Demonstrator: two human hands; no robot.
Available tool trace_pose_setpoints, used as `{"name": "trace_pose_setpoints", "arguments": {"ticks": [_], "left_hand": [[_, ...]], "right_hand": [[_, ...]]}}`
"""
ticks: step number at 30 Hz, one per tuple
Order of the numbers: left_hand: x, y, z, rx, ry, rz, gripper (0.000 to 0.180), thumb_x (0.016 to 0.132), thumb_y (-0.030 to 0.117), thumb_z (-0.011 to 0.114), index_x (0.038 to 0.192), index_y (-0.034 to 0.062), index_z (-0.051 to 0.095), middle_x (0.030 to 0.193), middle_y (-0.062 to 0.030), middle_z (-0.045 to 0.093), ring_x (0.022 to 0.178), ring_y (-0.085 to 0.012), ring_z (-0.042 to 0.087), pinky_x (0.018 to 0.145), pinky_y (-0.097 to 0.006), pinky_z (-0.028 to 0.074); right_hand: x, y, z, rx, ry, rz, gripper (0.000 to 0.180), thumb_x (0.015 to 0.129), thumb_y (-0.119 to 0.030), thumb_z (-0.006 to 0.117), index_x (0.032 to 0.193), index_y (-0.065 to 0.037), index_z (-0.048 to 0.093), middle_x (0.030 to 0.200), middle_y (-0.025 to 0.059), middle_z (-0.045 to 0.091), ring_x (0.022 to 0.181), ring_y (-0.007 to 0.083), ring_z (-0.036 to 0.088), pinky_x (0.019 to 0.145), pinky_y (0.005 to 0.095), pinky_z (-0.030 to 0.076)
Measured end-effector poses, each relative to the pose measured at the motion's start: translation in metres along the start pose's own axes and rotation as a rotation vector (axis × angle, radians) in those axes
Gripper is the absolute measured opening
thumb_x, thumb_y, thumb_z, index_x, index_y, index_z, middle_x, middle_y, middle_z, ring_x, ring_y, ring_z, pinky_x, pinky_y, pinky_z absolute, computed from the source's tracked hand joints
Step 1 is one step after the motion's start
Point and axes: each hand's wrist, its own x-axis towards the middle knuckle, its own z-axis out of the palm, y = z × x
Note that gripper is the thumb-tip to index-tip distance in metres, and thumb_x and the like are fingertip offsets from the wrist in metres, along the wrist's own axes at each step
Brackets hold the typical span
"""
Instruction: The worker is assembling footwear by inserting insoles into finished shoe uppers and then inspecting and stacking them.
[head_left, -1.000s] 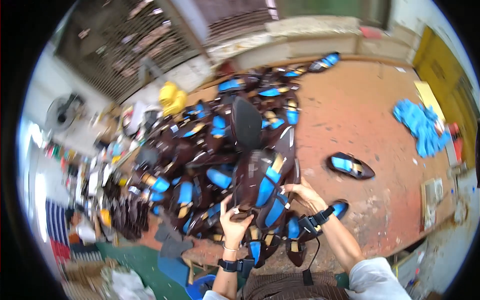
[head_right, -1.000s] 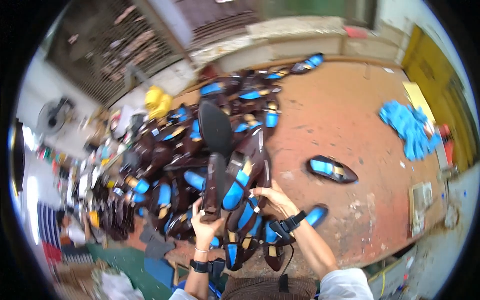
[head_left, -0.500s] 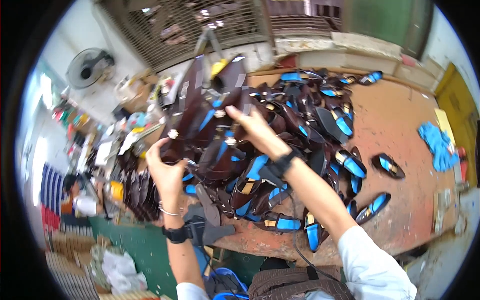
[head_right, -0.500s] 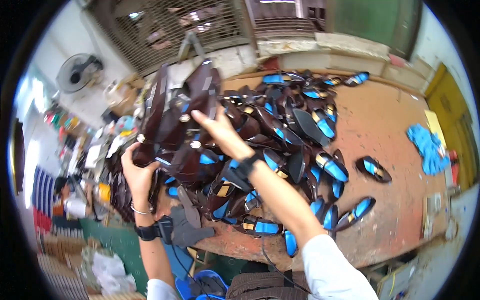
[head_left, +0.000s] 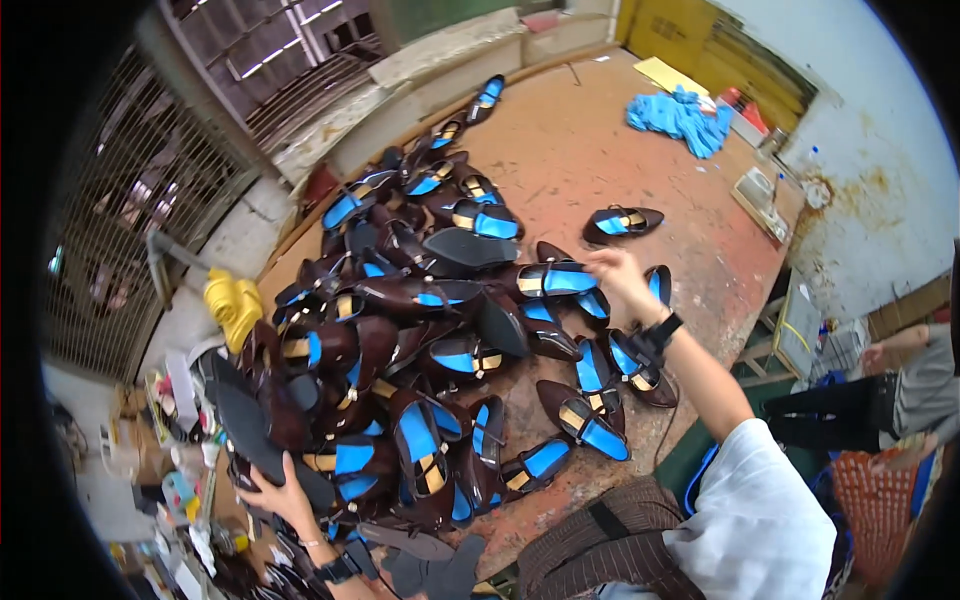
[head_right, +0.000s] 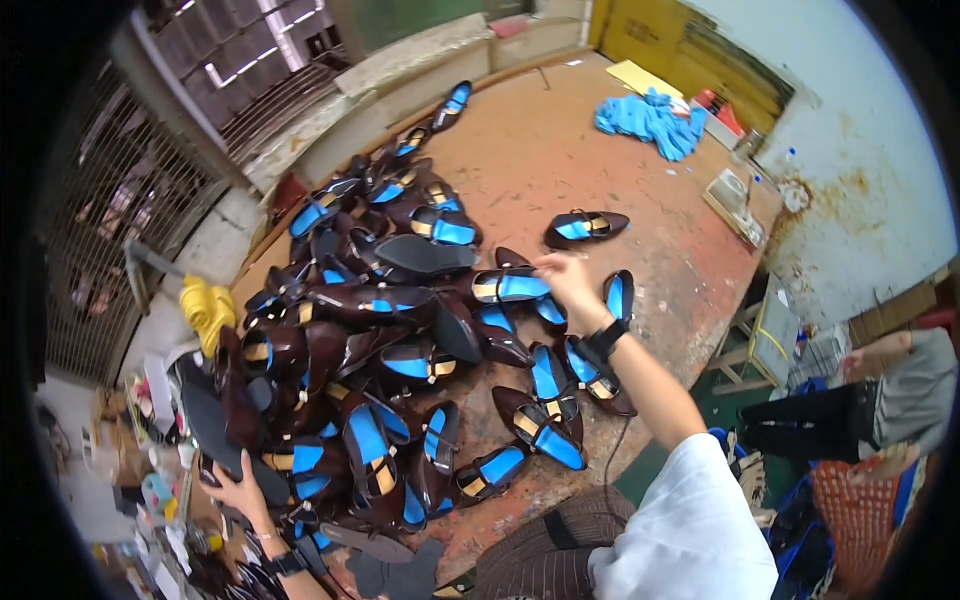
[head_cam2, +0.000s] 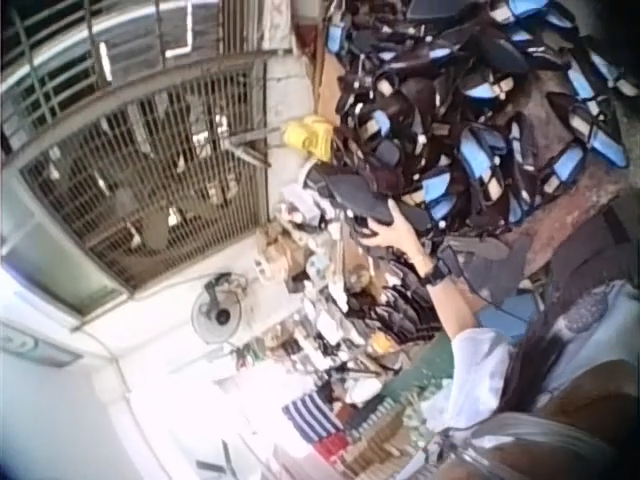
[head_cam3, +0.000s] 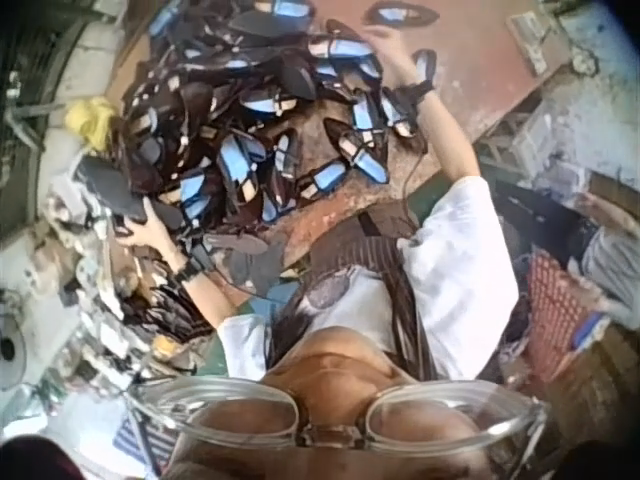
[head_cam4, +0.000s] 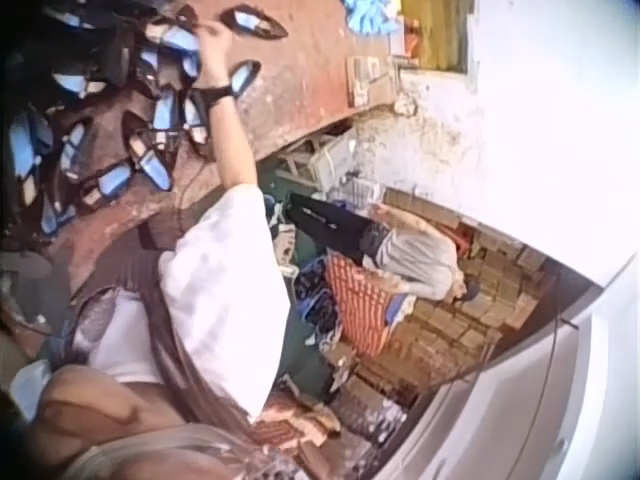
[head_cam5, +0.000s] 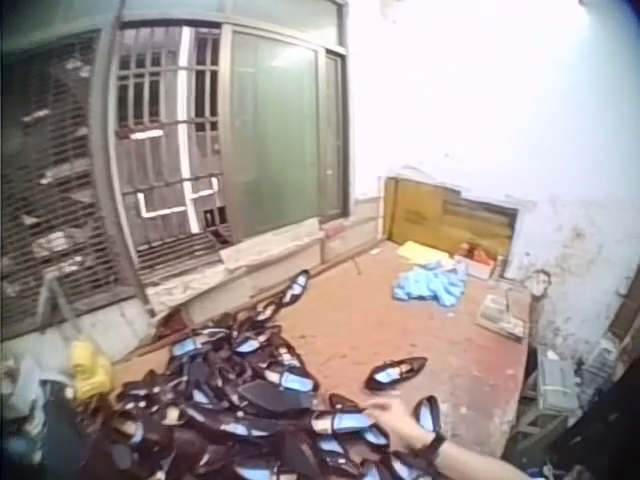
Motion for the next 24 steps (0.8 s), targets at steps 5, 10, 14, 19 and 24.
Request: {"name": "trace_pose_setpoints", "arguments": {"ticks": [5,10,14,19,24], "left_hand": [[-0.008,-0.031,0.002,0.127,0.043,-0.026,0.071,0.086,0.043,0.075,0.14,0.0035,0.05,0.153,-0.0378,0.015,0.14,-0.0513,0.026,0.115,-0.054,0.025],[-0.011,-0.06,0.018,0.207,-0.017,-0.031,0.079,0.089,0.048,0.07,0.148,0.0035,0.042,0.153,-0.0409,0.012,0.142,-0.0524,0.02,0.115,-0.055,0.024],[0.008,-0.142,-0.01,0.361,0.003,-0.021,0.082,0.091,0.053,0.066,0.152,0.0071,0.037,0.151,-0.0465,0.008,0.141,-0.0575,0.016,0.115,-0.057,0.022],[-0.006,-0.048,0.009,0.564,0.004,0.093,0.078,0.078,0.006,0.072,0.148,0.0031,0.037,0.14,-0.0269,0.042,0.116,-0.0397,0.052,0.094,-0.046,0.046],[-0.004,-0.081,0.015,0.378,0.027,-0.01,0.084,0.09,0.053,0.068,0.152,0.0061,0.036,0.15,-0.0447,0.013,0.14,-0.0591,0.019,0.114,-0.058,0.025]], "right_hand": [[0.073,0.098,-0.052,-0.588,0.195,0.247,0.052,0.082,-0.023,0.069,0.128,0.0,0.062,0.106,0.0181,0.073,0.101,0.0299,0.07,0.09,0.0394,0.054],[0.154,0.174,-0.058,-0.67,0.335,0.197,0.093,0.074,-0.047,0.081,0.149,-0.011,0.04,0.146,0.0235,0.046,0.128,0.0439,0.051,0.107,0.0469,0.044],[0.173,0.169,-0.013,-0.691,0.2,0.365,0.057,0.078,-0.042,0.078,0.122,-0.006,0.068,0.135,0.0259,0.054,0.118,0.0446,0.058,0.102,0.0489,0.047],[0.056,0.15,-0.06,-0.985,0.181,0.122,0.037,0.071,-0.027,0.078,0.102,-0.008,0.075,0.142,0.0239,0.046,0.131,0.0437,0.042,0.106,0.0648,0.031],[-0.066,0.144,-0.053,-0.731,0.197,0.576,0.058,0.075,-0.033,0.08,0.121,-0.012,0.052,0.138,0.0341,0.039,0.128,0.052,0.042,0.107,0.0637,0.032]]}}
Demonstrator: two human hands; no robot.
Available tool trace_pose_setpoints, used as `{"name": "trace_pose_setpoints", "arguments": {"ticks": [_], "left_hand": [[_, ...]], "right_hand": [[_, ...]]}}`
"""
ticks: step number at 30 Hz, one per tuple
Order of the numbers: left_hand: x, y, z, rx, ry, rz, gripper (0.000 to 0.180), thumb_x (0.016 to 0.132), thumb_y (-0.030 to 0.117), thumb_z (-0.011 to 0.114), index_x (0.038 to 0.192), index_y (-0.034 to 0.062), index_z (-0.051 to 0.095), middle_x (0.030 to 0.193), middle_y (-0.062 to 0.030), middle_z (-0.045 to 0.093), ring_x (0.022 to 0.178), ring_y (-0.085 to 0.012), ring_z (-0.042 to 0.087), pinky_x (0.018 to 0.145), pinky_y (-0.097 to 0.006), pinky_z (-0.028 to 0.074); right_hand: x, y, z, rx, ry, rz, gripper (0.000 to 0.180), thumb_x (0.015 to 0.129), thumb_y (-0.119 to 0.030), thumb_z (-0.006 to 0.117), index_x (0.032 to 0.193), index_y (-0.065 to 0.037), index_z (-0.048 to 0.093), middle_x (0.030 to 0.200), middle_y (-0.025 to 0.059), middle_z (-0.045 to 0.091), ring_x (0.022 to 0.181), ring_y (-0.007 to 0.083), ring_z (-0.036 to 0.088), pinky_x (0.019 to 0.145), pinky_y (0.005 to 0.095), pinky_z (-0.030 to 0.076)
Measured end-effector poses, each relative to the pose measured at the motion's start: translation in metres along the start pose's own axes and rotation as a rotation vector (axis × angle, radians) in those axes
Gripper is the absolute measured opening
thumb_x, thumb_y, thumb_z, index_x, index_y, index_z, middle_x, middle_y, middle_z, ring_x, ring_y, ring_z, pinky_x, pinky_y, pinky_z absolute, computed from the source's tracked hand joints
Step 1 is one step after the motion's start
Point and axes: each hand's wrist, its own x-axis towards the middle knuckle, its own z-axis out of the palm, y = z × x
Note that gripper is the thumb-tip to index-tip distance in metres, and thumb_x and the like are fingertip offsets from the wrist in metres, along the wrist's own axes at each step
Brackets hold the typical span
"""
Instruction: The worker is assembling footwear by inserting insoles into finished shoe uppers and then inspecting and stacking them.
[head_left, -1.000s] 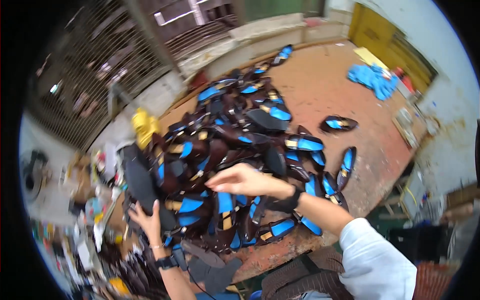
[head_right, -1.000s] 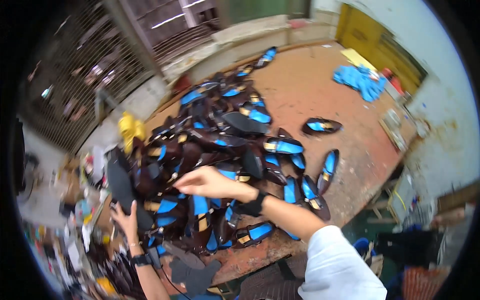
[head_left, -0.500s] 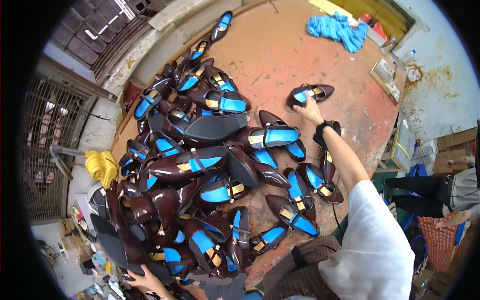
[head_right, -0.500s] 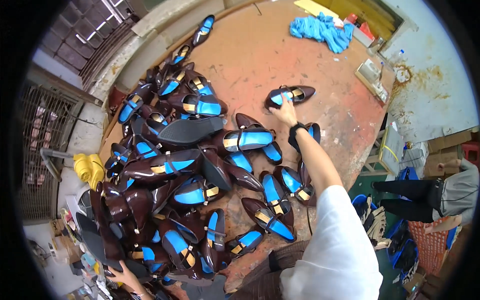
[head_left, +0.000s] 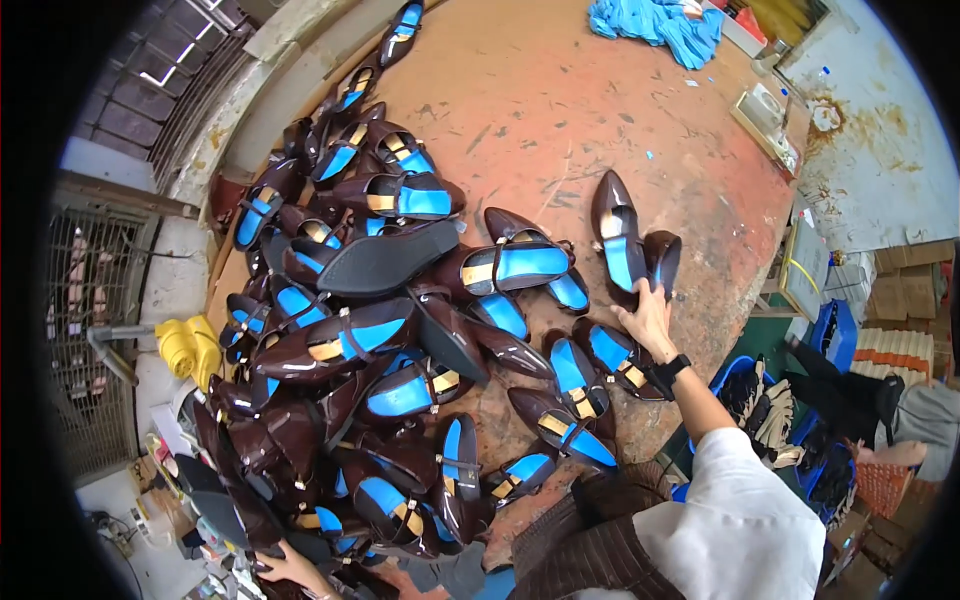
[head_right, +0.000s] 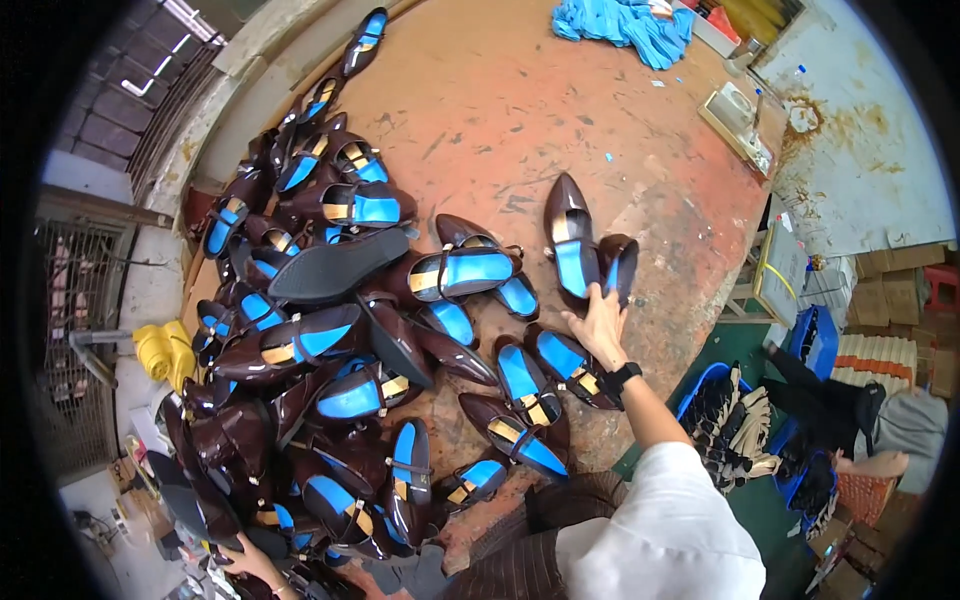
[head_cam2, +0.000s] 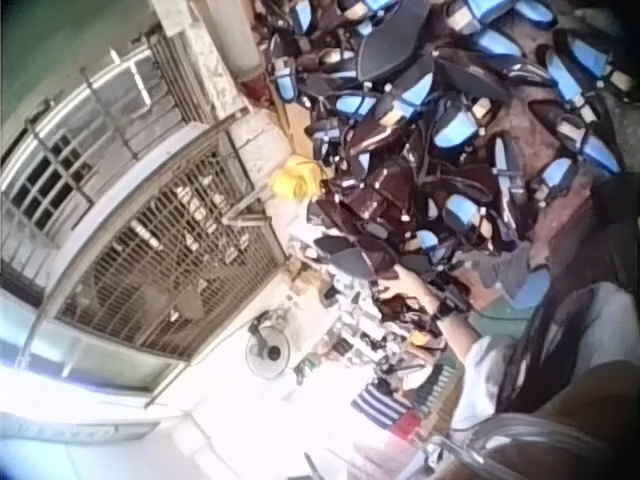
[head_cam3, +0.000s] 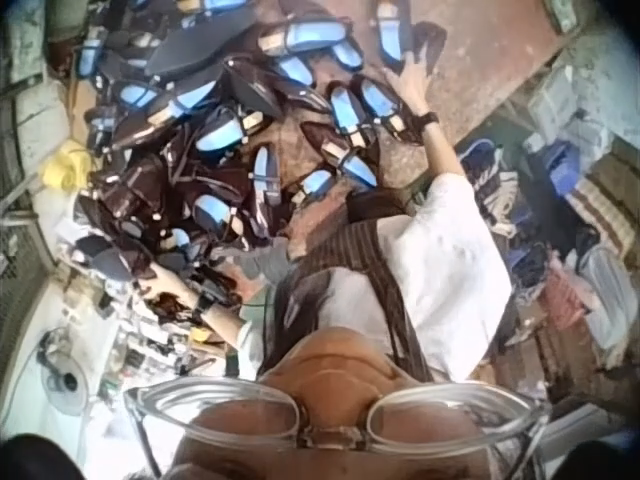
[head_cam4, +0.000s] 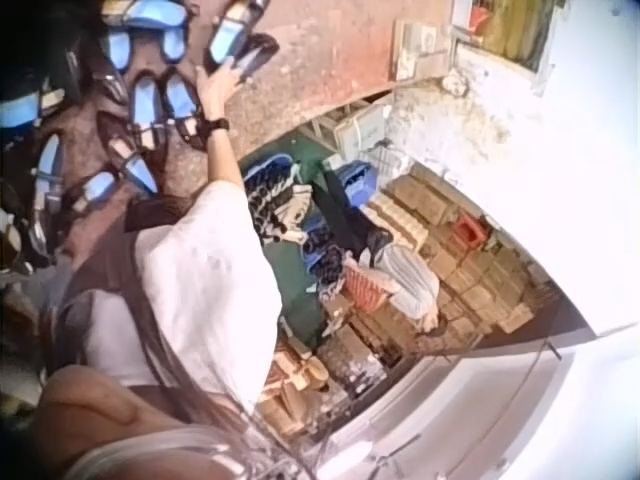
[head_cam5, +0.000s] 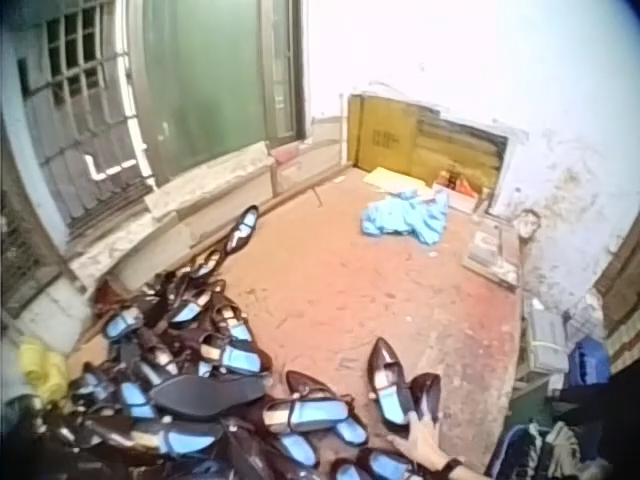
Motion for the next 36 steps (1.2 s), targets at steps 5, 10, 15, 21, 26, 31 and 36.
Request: {"name": "trace_pose_setpoints", "arguments": {"ticks": [5,10,15,21,26,31,36], "left_hand": [[-0.005,0.032,-0.021,-0.067,-0.066,-0.067,0.081,0.089,0.05,0.069,0.15,0.0066,0.039,0.151,-0.0445,0.012,0.14,-0.0575,0.021,0.114,-0.056,0.026],[-0.014,0.063,-0.036,-0.161,-0.031,-0.048,0.076,0.087,0.036,0.072,0.149,0.006,0.039,0.152,-0.0417,0.01,0.14,-0.0563,0.021,0.114,-0.057,0.026],[-0.016,0.068,-0.035,-0.251,0.033,-0.013,0.073,0.088,0.032,0.072,0.149,0.0083,0.041,0.153,-0.0411,0.009,0.141,-0.0529,0.024,0.115,-0.052,0.029],[0.025,-0.013,0.054,-0.349,-0.038,-0.006,0.049,0.104,0.033,0.046,0.146,0.0073,0.046,0.155,-0.0294,0.03,0.142,-0.0461,0.028,0.117,-0.051,0.026],[0.049,0.026,0.136,-0.311,-0.005,-0.026,0.049,0.104,0.033,0.046,0.146,0.0072,0.047,0.155,-0.029,0.031,0.142,-0.0456,0.029,0.117,-0.051,0.026],[0.069,0.094,0.25,-0.294,-0.012,-0.001,0.049,0.104,0.034,0.046,0.146,0.0071,0.048,0.155,-0.0286,0.031,0.142,-0.0451,0.03,0.117,-0.051,0.025],[0.072,0.103,0.312,-0.181,-0.009,0.011,0.049,0.105,0.034,0.046,0.145,0.007,0.048,0.155,-0.0281,0.032,0.141,-0.0446,0.03,0.117,-0.051,0.025]], "right_hand": [[0.001,-0.021,-0.014,-0.002,0.263,-0.053,0.039,0.069,-0.041,0.084,0.081,-0.006,0.07,0.095,0.0194,0.069,0.092,0.0396,0.066,0.087,0.0493,0.048],[-0.021,-0.116,-0.065,0.227,0.307,-0.196,0.034,0.075,-0.032,0.082,0.086,-0.003,0.069,0.085,0.0198,0.071,0.083,0.0381,0.069,0.074,0.0446,0.053],[-0.084,-0.249,-0.088,0.512,0.184,-0.737,0.025,0.078,-0.024,0.081,0.081,-0.003,0.069,0.077,0.0153,0.069,0.074,0.0295,0.068,0.07,0.0384,0.053],[-0.145,-0.396,-0.098,0.697,-0.713,-1.345,0.023,0.09,-0.026,0.072,0.094,-0.004,0.068,0.088,0.0133,0.071,0.082,0.0262,0.07,0.074,0.0375,0.054],[0.076,-0.502,-0.013,0.335,-0.151,-1.111,0.027,0.085,-0.033,0.07,0.098,-0.009,0.072,0.094,0.0149,0.074,0.088,0.0297,0.072,0.078,0.0437,0.056],[0.343,-0.549,0.082,-0.22,0.113,-0.845,0.045,0.087,-0.028,0.062,0.13,-0.015,0.062,0.107,0.0266,0.07,0.101,0.0423,0.068,0.088,0.0472,0.055],[0.421,-0.601,0.158,-0.137,-0.047,-0.718,0.059,0.092,-0.04,0.058,0.146,-0.02,0.047,0.148,0.0369,0.035,0.128,0.0496,0.05,0.11,0.0472,0.041]]}}
